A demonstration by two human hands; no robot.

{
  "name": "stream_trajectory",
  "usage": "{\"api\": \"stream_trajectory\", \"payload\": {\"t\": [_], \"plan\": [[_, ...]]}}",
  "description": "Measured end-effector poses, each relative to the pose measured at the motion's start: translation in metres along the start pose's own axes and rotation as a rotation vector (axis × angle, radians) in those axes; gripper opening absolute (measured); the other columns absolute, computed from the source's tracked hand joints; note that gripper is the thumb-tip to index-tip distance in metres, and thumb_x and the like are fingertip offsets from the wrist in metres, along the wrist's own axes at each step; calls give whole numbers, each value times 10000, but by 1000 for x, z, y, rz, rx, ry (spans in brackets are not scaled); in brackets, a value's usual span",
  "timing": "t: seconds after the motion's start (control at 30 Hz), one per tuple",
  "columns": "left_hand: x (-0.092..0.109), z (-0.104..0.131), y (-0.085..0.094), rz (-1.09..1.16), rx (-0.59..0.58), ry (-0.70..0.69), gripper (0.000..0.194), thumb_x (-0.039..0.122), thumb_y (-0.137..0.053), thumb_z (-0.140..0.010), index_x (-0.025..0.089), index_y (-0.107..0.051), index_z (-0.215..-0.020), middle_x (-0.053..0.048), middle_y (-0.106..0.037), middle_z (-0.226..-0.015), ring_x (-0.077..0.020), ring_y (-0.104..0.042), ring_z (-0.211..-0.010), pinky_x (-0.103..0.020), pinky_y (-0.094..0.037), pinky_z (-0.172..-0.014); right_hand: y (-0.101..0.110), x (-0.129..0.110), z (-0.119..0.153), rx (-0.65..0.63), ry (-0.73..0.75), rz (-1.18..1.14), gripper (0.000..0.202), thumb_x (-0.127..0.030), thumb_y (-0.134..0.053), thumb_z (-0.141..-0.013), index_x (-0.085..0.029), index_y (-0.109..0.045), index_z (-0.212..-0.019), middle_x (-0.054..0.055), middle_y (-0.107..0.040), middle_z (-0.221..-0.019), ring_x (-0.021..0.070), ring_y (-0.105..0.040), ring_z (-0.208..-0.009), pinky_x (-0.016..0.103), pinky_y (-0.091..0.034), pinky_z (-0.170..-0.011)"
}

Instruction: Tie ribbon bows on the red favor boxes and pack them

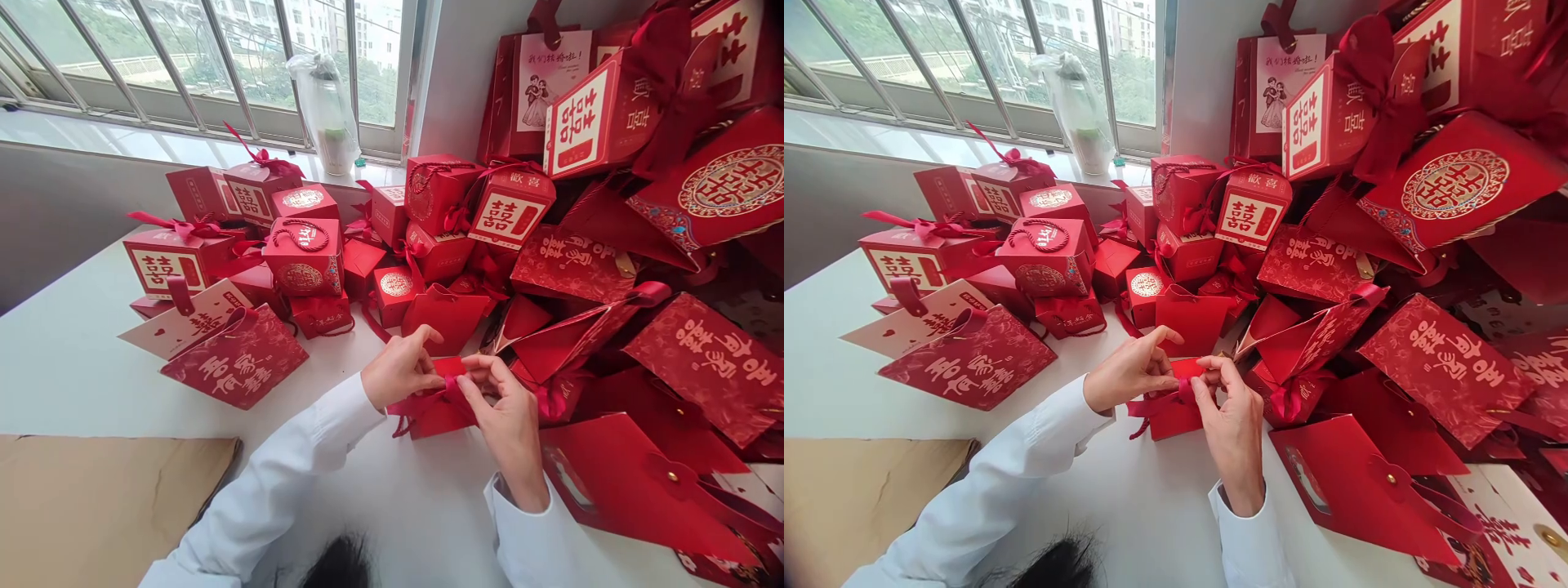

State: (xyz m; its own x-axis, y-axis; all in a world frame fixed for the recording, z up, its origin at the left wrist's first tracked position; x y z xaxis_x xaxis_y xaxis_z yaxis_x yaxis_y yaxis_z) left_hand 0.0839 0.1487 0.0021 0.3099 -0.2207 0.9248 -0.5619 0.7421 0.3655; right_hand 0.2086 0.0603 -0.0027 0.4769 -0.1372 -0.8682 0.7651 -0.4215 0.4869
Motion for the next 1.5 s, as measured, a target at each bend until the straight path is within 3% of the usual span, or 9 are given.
{"api": "stream_trajectory", "payload": {"t": [0.2,0.4,0.6,0.9,1.0,1.13,1.23,1.37,1.5], "plan": [[-1,0,7,-7,-20,23,342,230,-600,-757,192,-405,-1036,42,-619,-659,-98,-542,-466,-197,-436,-470,-1,1,0,6,-15,-8,230,-339,-599,-814,-265,-562,-1029,-35,-663,-740,158,-615,-701,266,-464,-676],[0,2,17,-191,18,15,308,163,-599,-747,178,-458,-1021,12,-660,-724,-104,-565,-584,-182,-420,-522,3,-4,1,58,-6,10,276,-293,-603,-808,-263,-532,-1073,-52,-654,-731,139,-618,-715,241,-449,-702],[0,5,27,-307,9,45,284,122,-585,-729,174,-469,-983,46,-620,-660,-97,-541,-574,-186,-404,-552,8,-5,3,138,-15,54,311,-260,-596,-803,-244,-508,-1101,-52,-643,-732,135,-602,-687,226,-441,-660],[4,9,31,-376,-7,20,233,87,-538,-711,179,-502,-922,61,-621,-631,-102,-521,-584,-204,-381,-586,9,-4,5,181,-1,71,302,-275,-575,-824,-226,-493,-1111,-24,-640,-759,149,-604,-663,242,-458,-639],[8,9,32,-414,45,-11,186,118,-552,-753,177,-546,-929,38,-622,-688,-116,-531,-640,-220,-385,-619,8,-5,5,173,5,49,312,-301,-563,-831,-223,-491,-1124,-5,-648,-788,168,-626,-720,259,-467,-656],[21,9,23,-475,181,-125,159,314,-625,-814,195,-644,-917,-29,-629,-885,-167,-531,-827,-275,-397,-766,5,-3,5,142,-9,21,317,-323,-561,-831,-229,-500,-1128,1,-654,-799,174,-634,-728,274,-470,-663],[24,6,6,-479,176,-164,216,409,-655,-796,204,-703,-845,-52,-621,-883,-200,-498,-884,-298,-390,-810,4,0,4,110,-22,-17,333,-337,-567,-827,-234,-500,-1137,5,-657,-818,173,-633,-731,283,-472,-677],[17,3,-10,-493,121,-115,170,349,-679,-784,184,-702,-748,-47,-627,-791,-197,-485,-839,-291,-391,-786,3,6,3,101,-28,-92,366,-348,-575,-814,-222,-495,-1148,21,-658,-831,179,-630,-747,293,-478,-681],[11,1,-11,-526,94,-72,66,236,-663,-766,181,-664,-729,-32,-632,-806,-185,-505,-817,-316,-383,-827,1,11,2,140,-20,-206,414,-353,-590,-803,-214,-467,-1173,18,-634,-801,177,-613,-739,290,-485,-656]]}}
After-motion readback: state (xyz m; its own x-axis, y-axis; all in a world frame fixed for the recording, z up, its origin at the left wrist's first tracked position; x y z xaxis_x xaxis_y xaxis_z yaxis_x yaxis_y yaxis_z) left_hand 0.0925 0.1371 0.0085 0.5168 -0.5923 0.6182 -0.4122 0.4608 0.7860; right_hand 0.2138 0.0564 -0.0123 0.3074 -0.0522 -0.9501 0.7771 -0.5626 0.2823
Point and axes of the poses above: each hand's wrist, its own z-axis away from the middle knuckle, its own y-axis out of the back of the hand, x = y × z, the point moved 6 cm from there along -z, towards the middle knuckle
